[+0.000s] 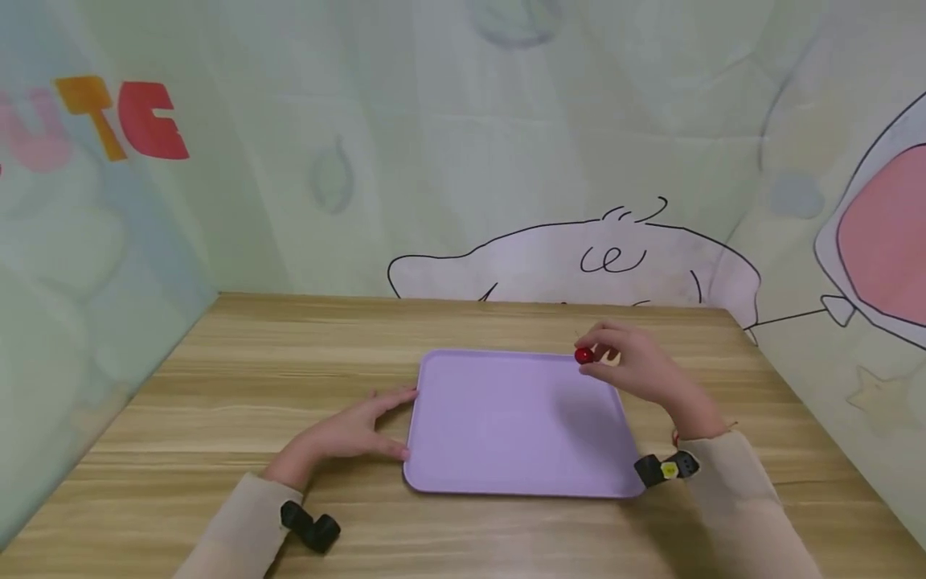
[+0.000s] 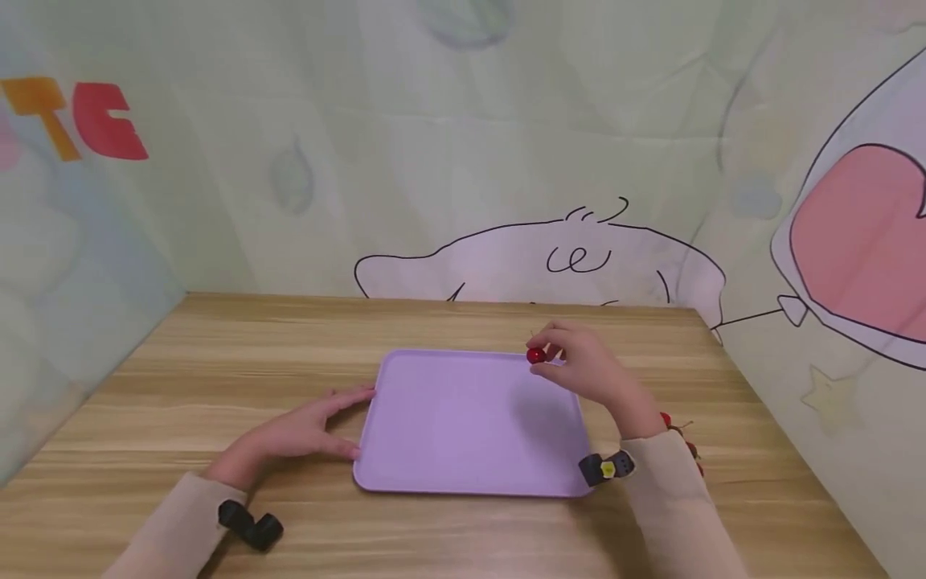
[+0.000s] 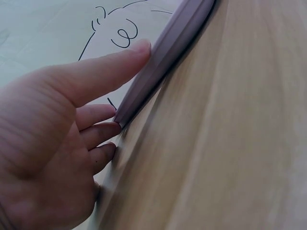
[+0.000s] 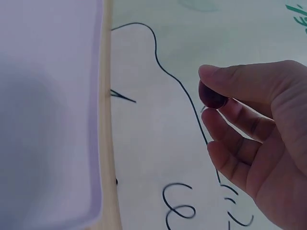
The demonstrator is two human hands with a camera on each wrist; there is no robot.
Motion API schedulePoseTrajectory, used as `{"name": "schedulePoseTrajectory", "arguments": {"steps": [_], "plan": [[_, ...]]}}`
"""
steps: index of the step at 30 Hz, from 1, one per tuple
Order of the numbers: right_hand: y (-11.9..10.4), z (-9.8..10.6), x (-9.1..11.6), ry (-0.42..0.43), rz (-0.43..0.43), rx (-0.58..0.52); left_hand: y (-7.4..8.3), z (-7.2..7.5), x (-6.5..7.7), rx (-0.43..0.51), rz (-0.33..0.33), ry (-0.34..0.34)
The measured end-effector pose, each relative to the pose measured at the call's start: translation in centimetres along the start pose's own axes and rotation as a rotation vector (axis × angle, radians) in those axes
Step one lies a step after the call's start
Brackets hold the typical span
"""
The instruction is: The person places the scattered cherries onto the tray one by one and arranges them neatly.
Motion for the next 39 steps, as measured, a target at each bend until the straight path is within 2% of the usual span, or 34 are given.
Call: {"name": "schedulePoseTrajectory", "arguments": {"steps": [5,11,15,22,27,39], "plan": [[-1.4,-1.4,-1.8,0.013,0.010,-0.074,0.0,0.0,0.2,-0.008,0.001,0.001],[-3.1,-2.7,-3.3,0.018,-0.032,-0.138,-0.1,-0.1,0.1,0.005,0.057,0.007],[-4.3,-3.3,-4.4,0.008,-0.041,-0.166,0.0,0.0,0.0,0.005,0.063,0.000],[-5.8,-4.9,-6.6,0.000,-0.038,-0.225,0.1,0.1,0.0,-0.011,0.055,0.001],[-6.2,-7.0,-7.9,-0.038,-0.055,-0.273,0.2,0.0,0.0,-0.017,0.041,-0.002],[-7.8,-11.6,-9.4,-0.124,-0.031,-0.324,0.2,0.0,0.1,-0.002,0.003,-0.008]]}}
Point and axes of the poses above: each hand's wrist, its own x-axis away from the middle knuckle, its own z-axis out of the back of the hand, y = z × x, the point moved 6 cm from there along -x, towards the middle knuckle, and after that the axes turned 10 degrees about x, right-handed, at the moved point
